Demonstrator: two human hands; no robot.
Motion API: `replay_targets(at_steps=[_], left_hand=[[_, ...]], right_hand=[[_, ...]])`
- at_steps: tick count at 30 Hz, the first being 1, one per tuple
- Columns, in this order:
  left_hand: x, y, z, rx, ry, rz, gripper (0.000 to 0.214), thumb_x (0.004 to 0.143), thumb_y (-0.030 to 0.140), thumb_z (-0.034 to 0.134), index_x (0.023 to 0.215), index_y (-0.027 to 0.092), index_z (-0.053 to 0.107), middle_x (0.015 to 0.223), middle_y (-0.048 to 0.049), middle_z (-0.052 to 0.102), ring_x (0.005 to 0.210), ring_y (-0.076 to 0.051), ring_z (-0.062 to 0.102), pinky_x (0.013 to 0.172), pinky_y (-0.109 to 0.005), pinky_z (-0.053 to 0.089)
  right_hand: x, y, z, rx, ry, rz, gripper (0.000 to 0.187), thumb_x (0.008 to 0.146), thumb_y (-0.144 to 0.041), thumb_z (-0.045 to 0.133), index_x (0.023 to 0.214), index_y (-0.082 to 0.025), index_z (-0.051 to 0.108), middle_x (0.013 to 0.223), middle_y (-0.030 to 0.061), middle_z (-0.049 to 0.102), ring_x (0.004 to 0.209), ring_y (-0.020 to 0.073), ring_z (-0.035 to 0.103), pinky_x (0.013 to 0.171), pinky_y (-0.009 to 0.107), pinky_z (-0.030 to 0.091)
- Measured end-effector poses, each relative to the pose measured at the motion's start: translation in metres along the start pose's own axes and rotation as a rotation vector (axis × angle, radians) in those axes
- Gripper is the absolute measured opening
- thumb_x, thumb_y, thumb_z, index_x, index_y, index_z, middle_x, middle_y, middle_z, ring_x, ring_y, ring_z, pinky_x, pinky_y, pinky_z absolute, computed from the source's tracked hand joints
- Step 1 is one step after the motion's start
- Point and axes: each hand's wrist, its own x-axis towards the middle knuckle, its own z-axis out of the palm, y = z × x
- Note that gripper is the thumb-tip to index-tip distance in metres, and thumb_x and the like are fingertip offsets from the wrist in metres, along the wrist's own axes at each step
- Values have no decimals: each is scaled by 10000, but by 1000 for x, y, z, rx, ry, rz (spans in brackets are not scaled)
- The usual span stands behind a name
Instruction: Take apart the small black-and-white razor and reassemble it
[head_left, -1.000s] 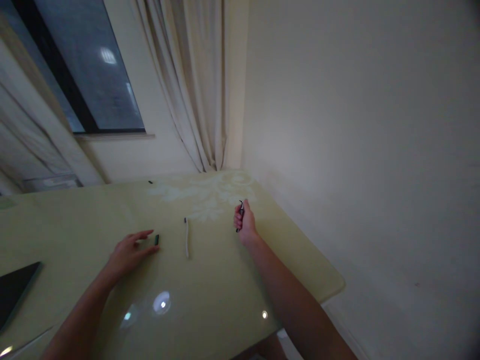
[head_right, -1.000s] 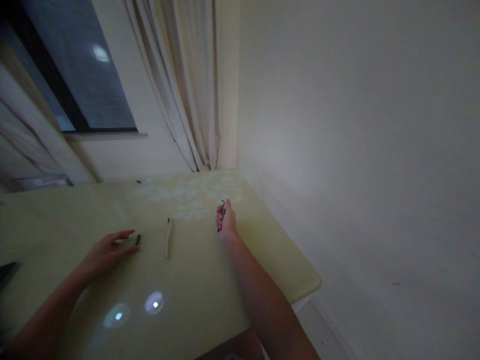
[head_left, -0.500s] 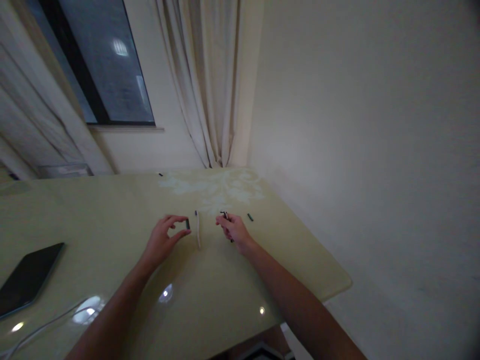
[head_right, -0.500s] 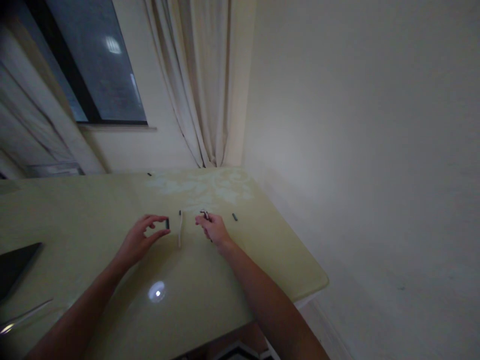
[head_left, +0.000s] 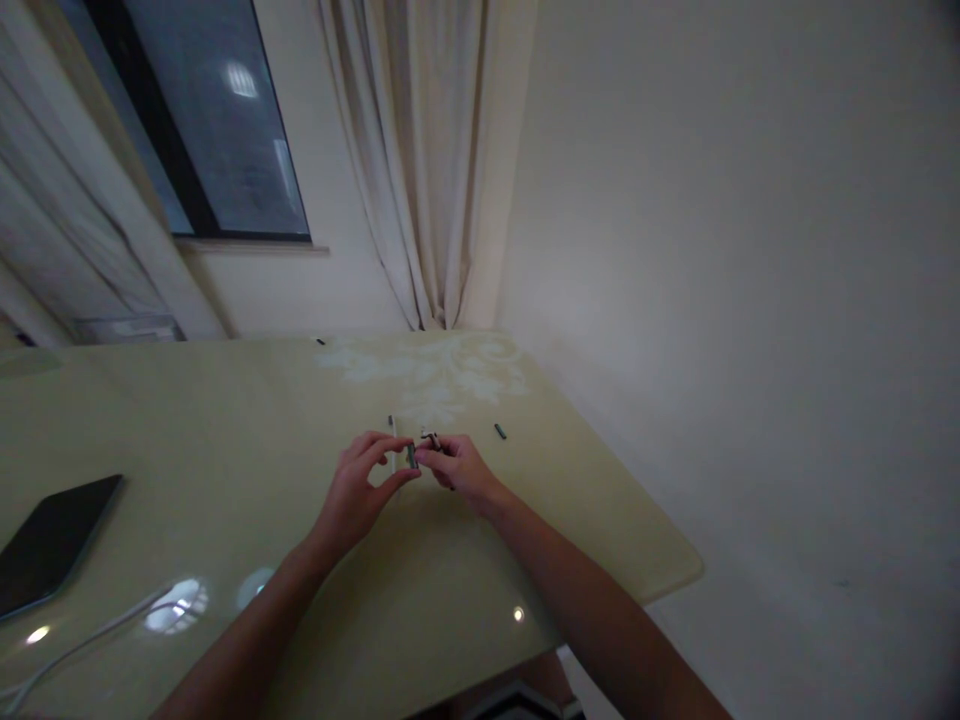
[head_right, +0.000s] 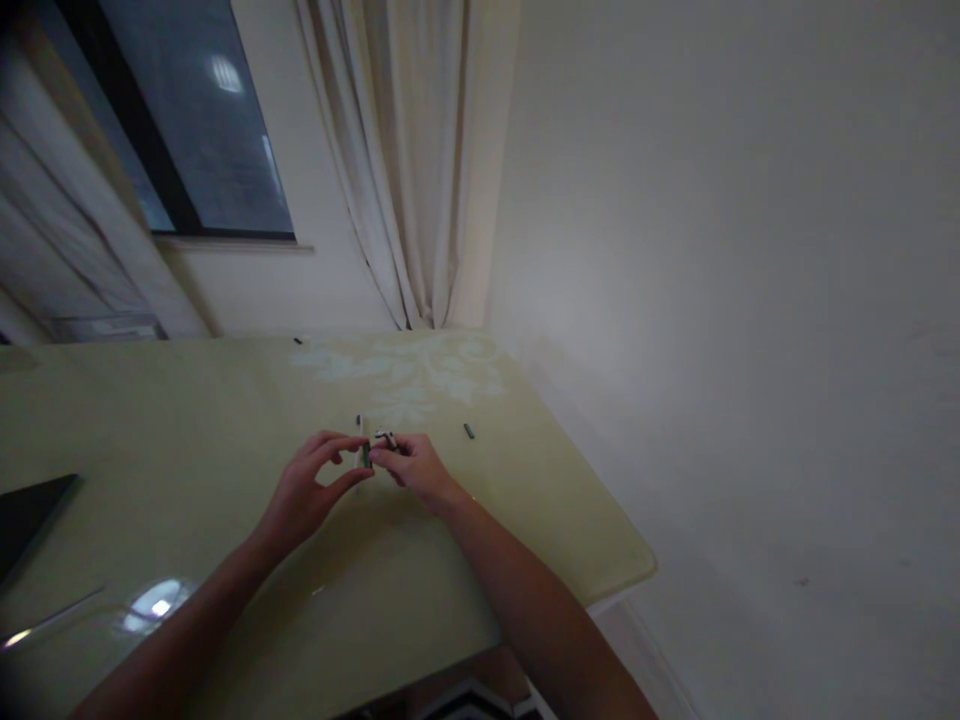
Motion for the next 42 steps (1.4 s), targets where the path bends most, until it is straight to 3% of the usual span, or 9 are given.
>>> replay_targets(at_steps=[9, 12, 18, 42], left_hand=[[0, 5, -1, -22, -33, -22, 403, 826, 504, 781, 1158, 277, 755, 1024, -62, 678, 816, -205, 597, 780, -348, 514], [0, 6, -3, -90, -75, -35, 380, 845, 455, 771, 1190, 299, 743, 1032, -46, 656, 826, -196, 587, 735, -315, 516], [2, 7, -4, -241, -140, -33, 364, 874, 400, 751, 1224, 298, 737, 1054, -45, 628, 834, -171, 570, 797, -315, 489], [-1, 7, 0, -264, -96, 15, 327, 877, 333, 777, 1199, 294, 734, 996, -4, 619, 758, -122, 554, 755, -266, 477]], right_hand=[[-1, 1, 2, 12, 30, -13, 326, 750, -466, 787, 861, -167, 717, 509, -96, 401, 455, 68, 277, 462, 246, 173], [-3, -3, 2, 73, -37, 13, 337, 757, -463, 785, 898, -163, 728, 503, -103, 368, 447, 67, 245, 456, 256, 147], [-7, -8, 3, 224, -126, 26, 323, 723, -419, 817, 882, -155, 720, 524, -106, 356, 458, 58, 218, 470, 262, 128], [-5, 2, 2, 158, -82, -58, 306, 764, -432, 816, 854, -156, 720, 537, -94, 395, 455, 58, 282, 447, 243, 184]])
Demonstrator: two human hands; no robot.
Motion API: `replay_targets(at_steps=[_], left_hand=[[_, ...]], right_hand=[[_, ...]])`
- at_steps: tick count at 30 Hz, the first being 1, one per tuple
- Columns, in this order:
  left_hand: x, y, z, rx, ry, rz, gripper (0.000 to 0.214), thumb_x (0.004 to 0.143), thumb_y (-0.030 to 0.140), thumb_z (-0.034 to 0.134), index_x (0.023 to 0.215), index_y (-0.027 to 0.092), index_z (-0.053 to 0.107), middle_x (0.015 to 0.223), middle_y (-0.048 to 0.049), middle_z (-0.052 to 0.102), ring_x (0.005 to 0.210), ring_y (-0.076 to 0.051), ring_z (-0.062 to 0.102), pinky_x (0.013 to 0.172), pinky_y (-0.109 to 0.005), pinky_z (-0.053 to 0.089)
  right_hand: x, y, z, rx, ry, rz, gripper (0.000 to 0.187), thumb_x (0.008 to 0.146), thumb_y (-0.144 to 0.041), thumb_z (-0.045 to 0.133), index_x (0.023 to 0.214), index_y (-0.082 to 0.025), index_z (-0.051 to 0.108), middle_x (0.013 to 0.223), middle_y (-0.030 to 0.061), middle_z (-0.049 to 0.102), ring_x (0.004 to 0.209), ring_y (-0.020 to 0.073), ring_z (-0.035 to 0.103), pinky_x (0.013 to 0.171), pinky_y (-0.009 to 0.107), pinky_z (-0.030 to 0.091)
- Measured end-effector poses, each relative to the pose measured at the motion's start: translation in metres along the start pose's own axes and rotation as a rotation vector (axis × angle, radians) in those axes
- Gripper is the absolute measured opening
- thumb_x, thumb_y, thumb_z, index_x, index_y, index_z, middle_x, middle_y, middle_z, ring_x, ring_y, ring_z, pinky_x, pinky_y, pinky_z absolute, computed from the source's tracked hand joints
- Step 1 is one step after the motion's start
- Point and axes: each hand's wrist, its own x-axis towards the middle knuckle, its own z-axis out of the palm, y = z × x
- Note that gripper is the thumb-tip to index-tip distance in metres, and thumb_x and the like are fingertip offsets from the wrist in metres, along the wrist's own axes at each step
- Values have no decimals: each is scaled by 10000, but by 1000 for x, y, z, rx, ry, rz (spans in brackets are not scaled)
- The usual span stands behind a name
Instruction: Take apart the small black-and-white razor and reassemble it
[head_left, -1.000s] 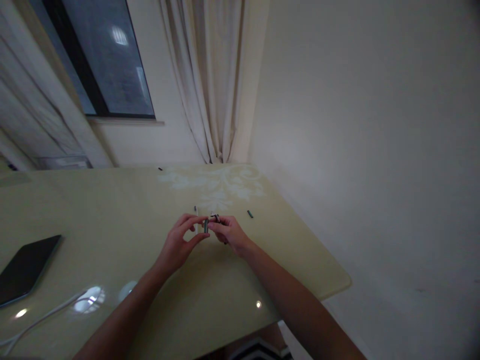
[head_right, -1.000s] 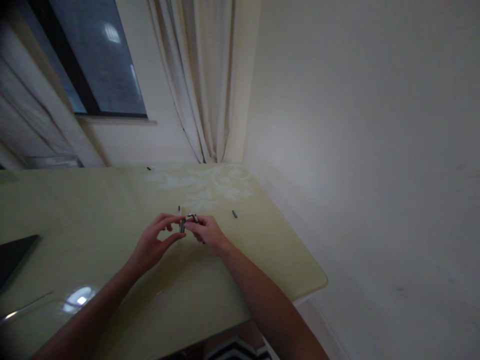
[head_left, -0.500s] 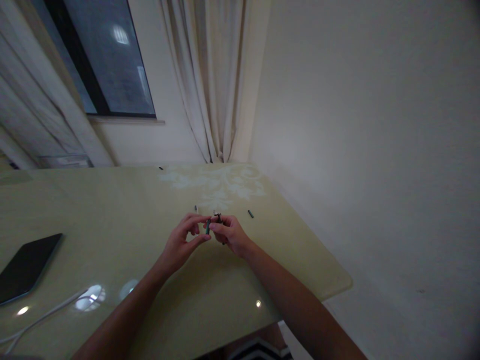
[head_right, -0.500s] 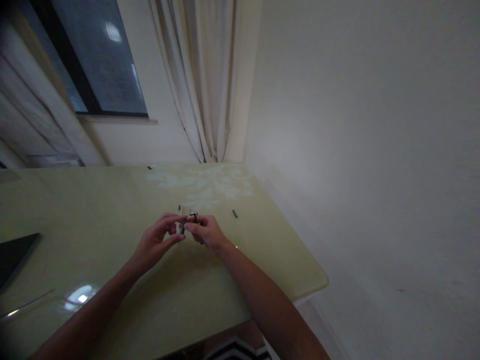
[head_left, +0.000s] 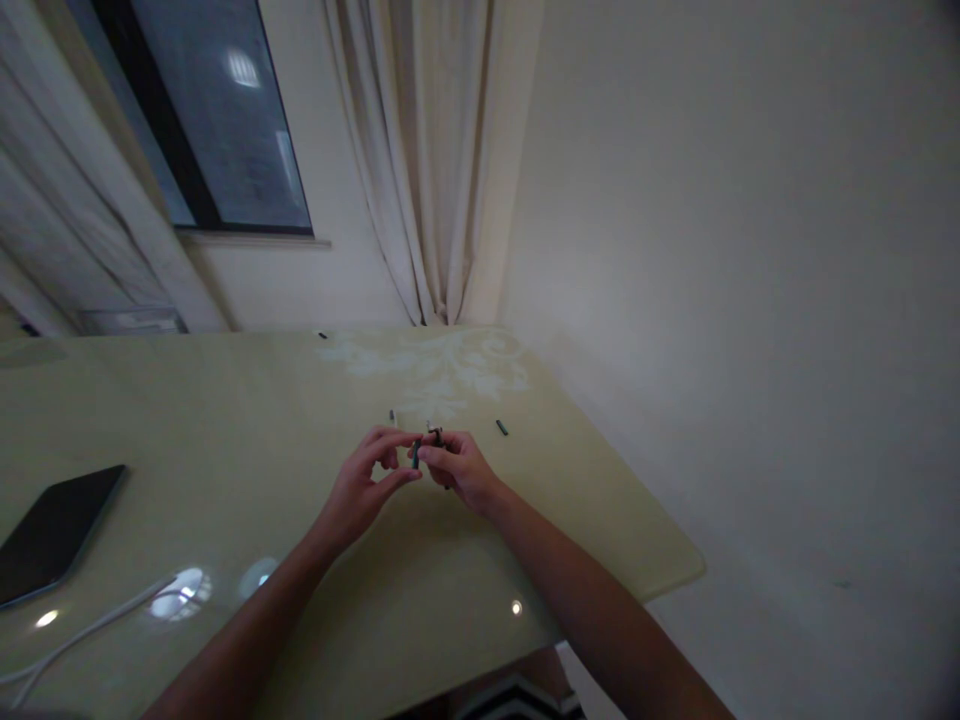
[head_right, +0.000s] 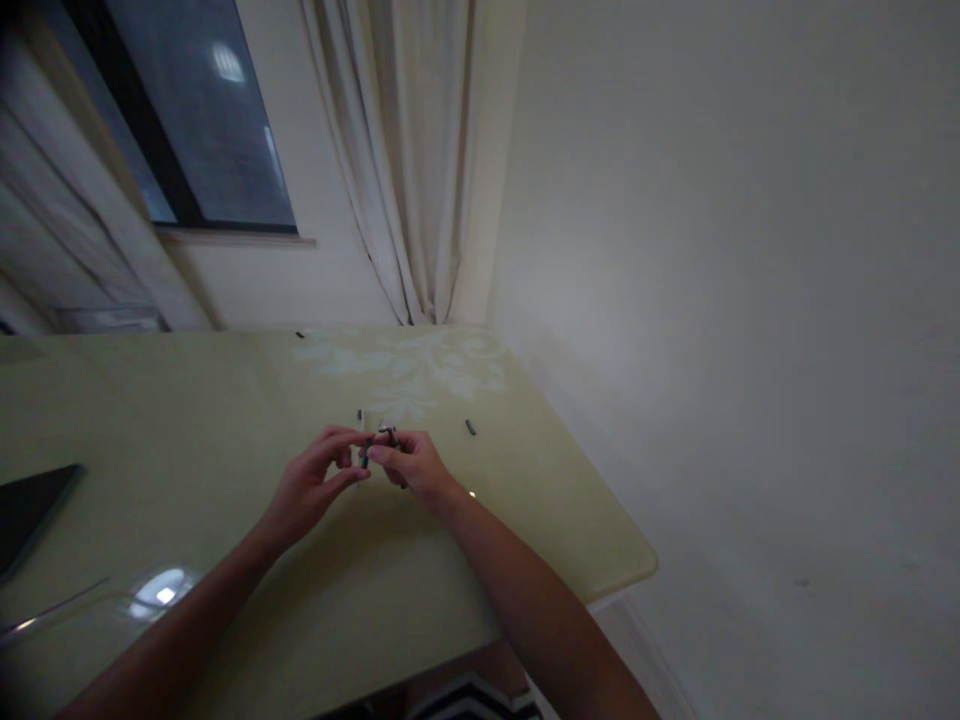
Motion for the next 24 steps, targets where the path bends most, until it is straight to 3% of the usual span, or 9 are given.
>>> replay_targets(at_steps=[24], left_hand=[[-1, 4, 1, 30, 20, 10, 328, 878, 360, 773, 1194, 281, 742, 966, -14, 619, 765, -137, 564, 760, -283, 495]], right_hand=[[-1, -1, 1, 43, -24, 1, 285, 769, -409, 800, 846, -152, 704, 525, -92, 411, 447, 57, 271, 443, 243, 170]])
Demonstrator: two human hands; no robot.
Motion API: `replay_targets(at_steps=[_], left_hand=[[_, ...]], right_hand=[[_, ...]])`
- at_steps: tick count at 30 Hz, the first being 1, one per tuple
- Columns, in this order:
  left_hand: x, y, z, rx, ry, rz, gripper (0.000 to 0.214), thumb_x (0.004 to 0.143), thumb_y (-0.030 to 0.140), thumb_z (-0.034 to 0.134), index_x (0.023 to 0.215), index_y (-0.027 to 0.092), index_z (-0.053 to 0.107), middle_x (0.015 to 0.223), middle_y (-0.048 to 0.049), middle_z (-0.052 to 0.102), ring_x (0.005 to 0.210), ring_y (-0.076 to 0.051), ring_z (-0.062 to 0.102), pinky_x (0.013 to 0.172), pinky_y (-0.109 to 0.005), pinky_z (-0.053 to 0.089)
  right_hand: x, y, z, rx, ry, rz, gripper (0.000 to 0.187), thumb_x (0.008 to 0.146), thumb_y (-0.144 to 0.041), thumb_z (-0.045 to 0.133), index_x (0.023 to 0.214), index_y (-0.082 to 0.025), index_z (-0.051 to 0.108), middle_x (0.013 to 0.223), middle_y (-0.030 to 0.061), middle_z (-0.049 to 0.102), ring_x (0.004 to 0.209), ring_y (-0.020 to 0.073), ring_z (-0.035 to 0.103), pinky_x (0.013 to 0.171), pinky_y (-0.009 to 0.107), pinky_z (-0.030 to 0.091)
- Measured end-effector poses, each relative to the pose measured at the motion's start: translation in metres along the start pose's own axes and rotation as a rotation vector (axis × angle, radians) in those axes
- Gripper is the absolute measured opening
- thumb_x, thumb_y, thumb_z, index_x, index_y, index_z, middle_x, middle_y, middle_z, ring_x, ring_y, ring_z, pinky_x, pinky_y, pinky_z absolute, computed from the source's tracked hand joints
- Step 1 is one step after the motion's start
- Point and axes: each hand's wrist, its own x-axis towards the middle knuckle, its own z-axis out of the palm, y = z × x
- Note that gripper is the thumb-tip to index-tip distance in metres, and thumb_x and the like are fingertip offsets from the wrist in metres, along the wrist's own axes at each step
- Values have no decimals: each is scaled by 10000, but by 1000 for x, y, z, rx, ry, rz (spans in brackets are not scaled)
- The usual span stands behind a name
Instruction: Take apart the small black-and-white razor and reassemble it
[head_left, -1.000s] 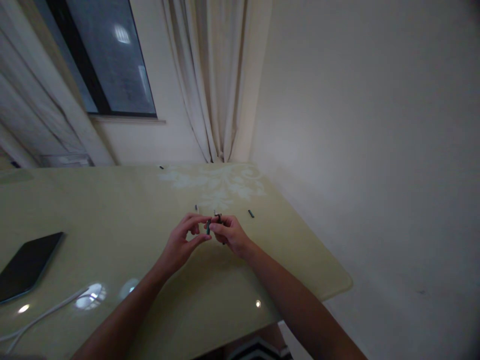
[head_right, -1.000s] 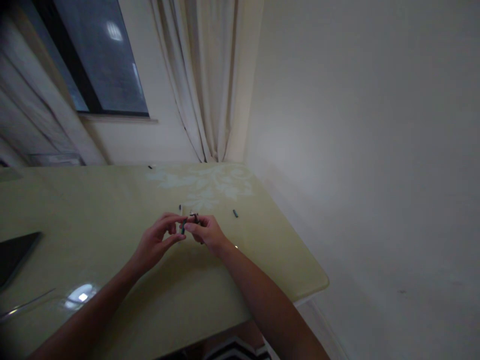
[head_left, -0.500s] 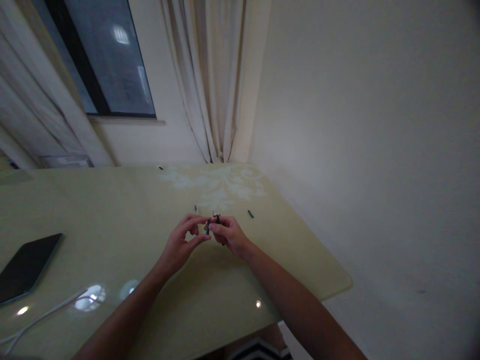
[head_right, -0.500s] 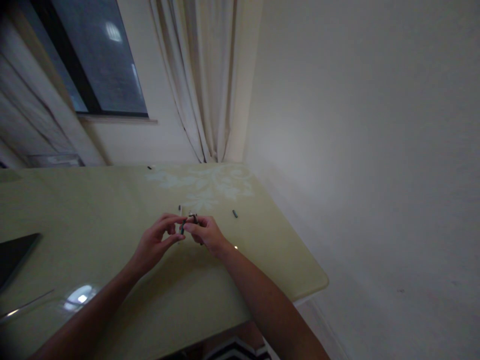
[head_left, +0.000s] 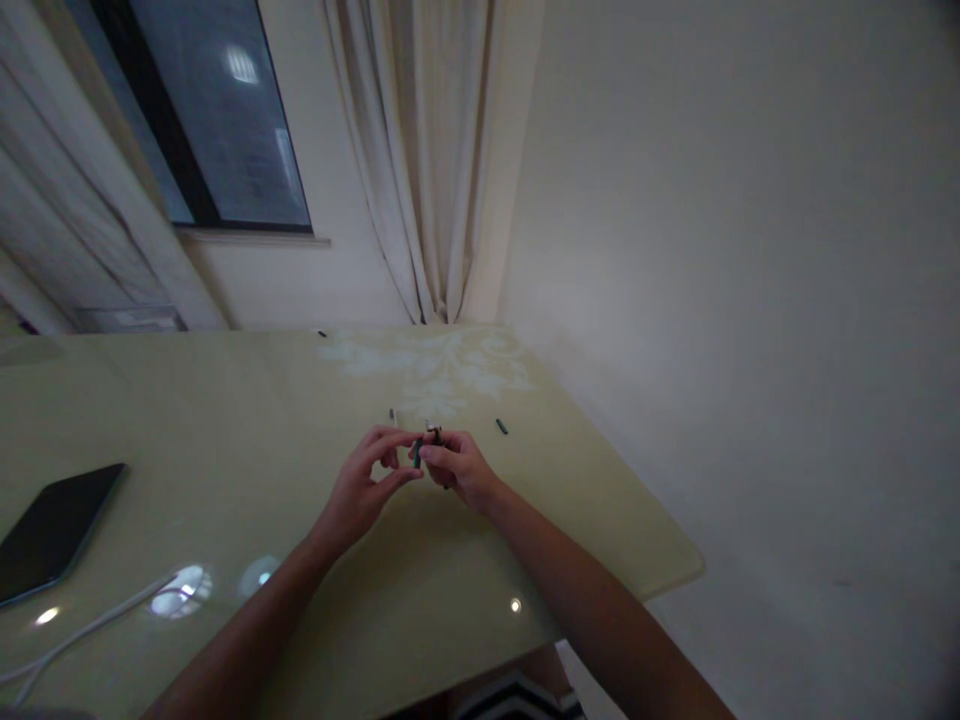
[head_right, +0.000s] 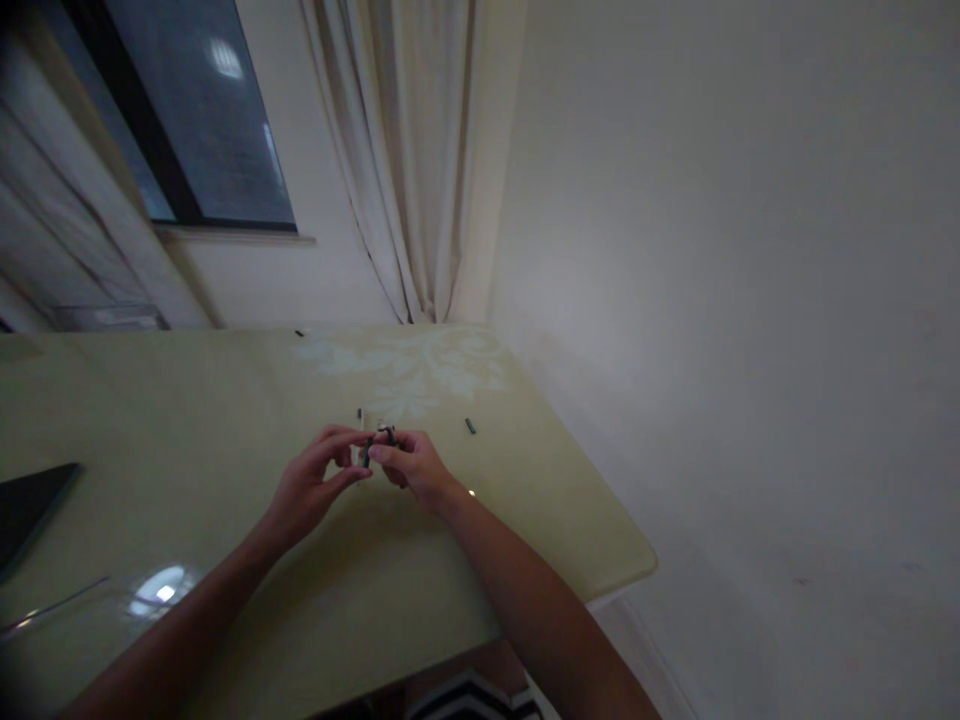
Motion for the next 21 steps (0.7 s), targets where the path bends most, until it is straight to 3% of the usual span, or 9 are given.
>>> replay_targets(at_steps=[5, 8, 10, 16, 21], left_hand=[[-1, 1, 1, 15, 15, 16, 343, 881, 363, 772, 1212, 283, 732, 943, -5, 612, 749, -128, 559, 748, -281, 492], [-1, 2, 0, 18, 14, -13, 464, 840, 379, 812, 1279, 288, 696, 983, -13, 640, 752, -129, 557, 749, -287, 494], [0, 2, -1, 1, 11, -58, 527, 822, 393, 824, 1313, 279, 672, 1016, -24, 664, 750, -129, 558, 739, -286, 492], [2, 1, -5, -86, -46, -237, 448, 822, 432, 806, 1213, 232, 720, 918, -21, 670, 694, -122, 536, 671, -262, 464], [4, 9, -2, -231, -63, -343, 466, 825, 499, 783, 1194, 219, 730, 916, -44, 696, 734, -152, 574, 681, -272, 472]], right_hand=[[1, 1, -2, -33, 24, -11, 313, 762, -431, 809, 864, -148, 723, 521, -93, 400, 448, 57, 263, 448, 242, 172], [1, 1, -3, -65, 42, -20, 327, 761, -450, 809, 865, -153, 720, 533, -89, 405, 454, 60, 275, 452, 241, 183], [1, 0, -4, -101, 72, -45, 335, 752, -461, 819, 844, -159, 709, 543, -83, 421, 461, 62, 289, 456, 240, 193], [1, -7, -5, -235, 160, -130, 374, 748, -523, 806, 801, -173, 686, 625, -40, 496, 525, 82, 341, 494, 244, 243], [-4, -14, -5, -510, 173, -228, 337, 790, -508, 769, 834, -184, 687, 596, -52, 416, 556, 110, 340, 527, 257, 275]])
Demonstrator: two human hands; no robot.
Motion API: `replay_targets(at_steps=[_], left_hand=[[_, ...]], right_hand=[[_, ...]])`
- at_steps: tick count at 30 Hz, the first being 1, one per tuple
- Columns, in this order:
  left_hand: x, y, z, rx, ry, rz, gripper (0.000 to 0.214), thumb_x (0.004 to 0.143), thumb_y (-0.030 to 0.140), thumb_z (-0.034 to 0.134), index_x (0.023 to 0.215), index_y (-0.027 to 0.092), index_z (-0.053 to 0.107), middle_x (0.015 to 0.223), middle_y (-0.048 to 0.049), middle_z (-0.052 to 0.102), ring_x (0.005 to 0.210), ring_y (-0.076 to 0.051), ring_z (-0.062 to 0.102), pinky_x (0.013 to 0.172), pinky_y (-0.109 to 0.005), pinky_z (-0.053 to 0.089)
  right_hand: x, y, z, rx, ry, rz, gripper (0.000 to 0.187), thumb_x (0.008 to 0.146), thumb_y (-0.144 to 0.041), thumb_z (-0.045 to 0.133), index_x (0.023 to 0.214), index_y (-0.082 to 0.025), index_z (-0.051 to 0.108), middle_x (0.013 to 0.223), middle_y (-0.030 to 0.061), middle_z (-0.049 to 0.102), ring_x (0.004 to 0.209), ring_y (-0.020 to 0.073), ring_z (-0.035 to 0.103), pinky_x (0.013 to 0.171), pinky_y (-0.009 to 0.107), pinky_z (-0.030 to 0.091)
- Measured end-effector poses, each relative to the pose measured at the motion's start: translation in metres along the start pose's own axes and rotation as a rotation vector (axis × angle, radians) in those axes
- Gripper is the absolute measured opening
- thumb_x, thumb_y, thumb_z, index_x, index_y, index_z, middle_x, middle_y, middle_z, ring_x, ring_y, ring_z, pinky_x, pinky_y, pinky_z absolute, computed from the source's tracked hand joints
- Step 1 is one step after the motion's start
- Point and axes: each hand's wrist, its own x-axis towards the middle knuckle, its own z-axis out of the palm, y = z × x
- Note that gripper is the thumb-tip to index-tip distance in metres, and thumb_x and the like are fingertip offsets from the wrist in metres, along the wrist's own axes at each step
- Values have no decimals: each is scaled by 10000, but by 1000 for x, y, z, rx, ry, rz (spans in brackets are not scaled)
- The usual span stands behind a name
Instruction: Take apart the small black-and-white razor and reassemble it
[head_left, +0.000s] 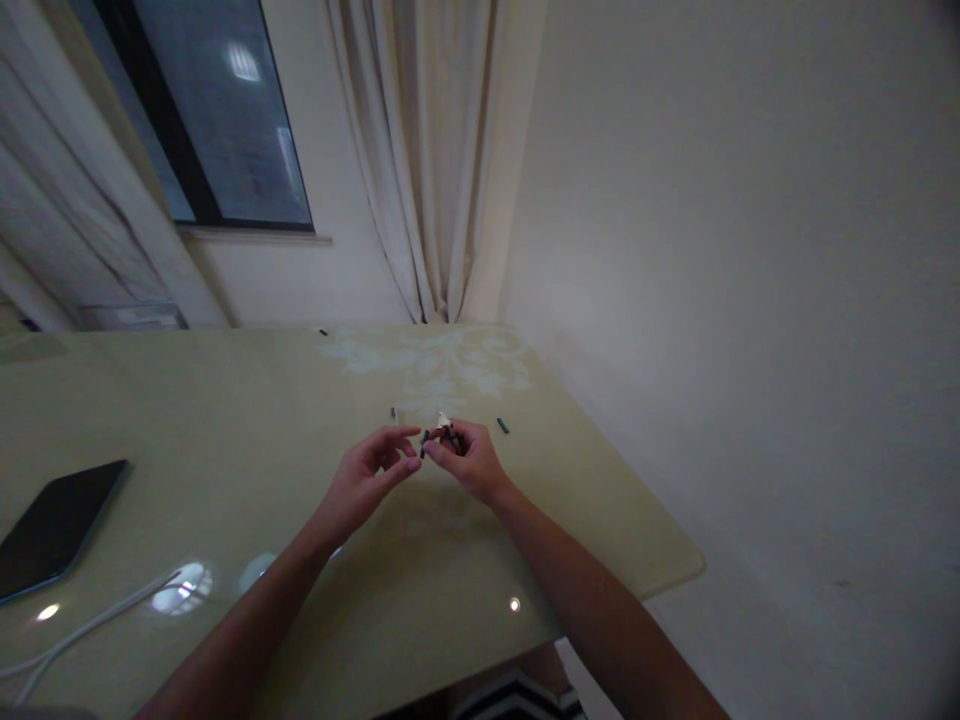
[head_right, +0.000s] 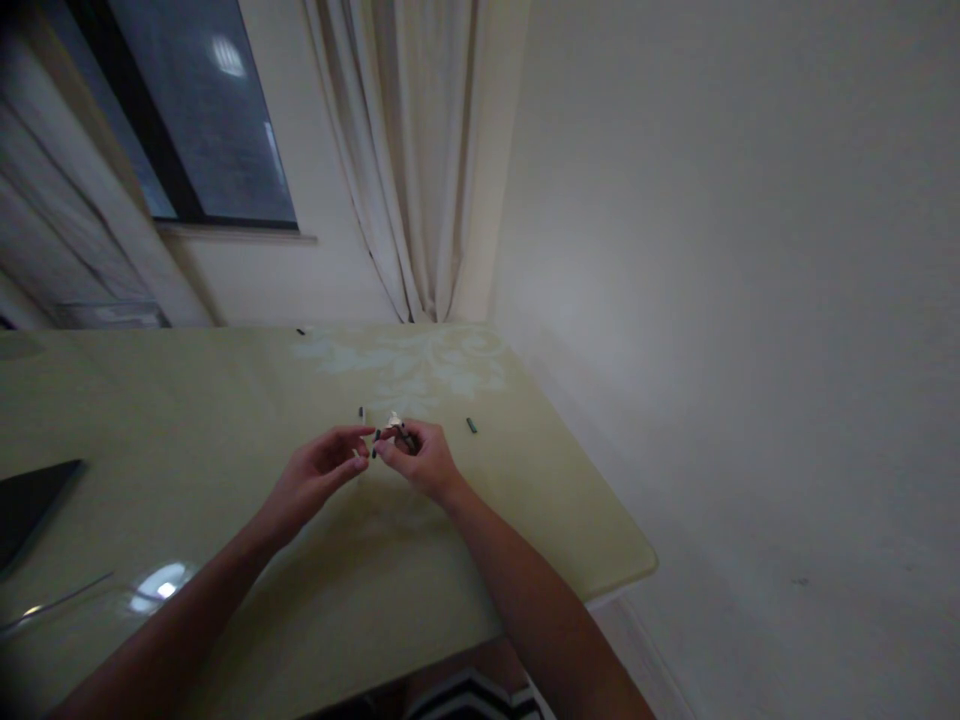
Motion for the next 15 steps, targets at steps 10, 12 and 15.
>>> replay_targets(at_steps=[10, 12, 15], left_hand=[[0, -13, 1, -147, -107, -264, 461, 822, 605, 740, 926, 158, 789, 693, -3, 600, 603, -109, 423, 559, -239, 307], [-1, -13, 1, -193, -120, -311, 444, 780, 566, 799, 965, 163, 795, 761, -14, 638, 616, -100, 430, 572, -233, 308], [-1, -11, 1, -295, -144, -371, 468, 759, 575, 818, 961, 153, 795, 723, -2, 599, 598, -89, 406, 566, -228, 298]], right_hand=[[-5, 4, -6, -585, -64, -500, 134, 864, -299, 683, 947, -200, 720, 747, 21, 625, 643, 148, 524, 646, 270, 410], [-6, 3, -7, -647, -83, -529, 154, 870, -291, 672, 979, -199, 731, 785, 38, 661, 665, 155, 559, 657, 268, 426], [-7, 2, -9, -697, -95, -551, 164, 869, -274, 669, 1002, -209, 741, 835, 56, 697, 708, 169, 598, 678, 273, 440]])
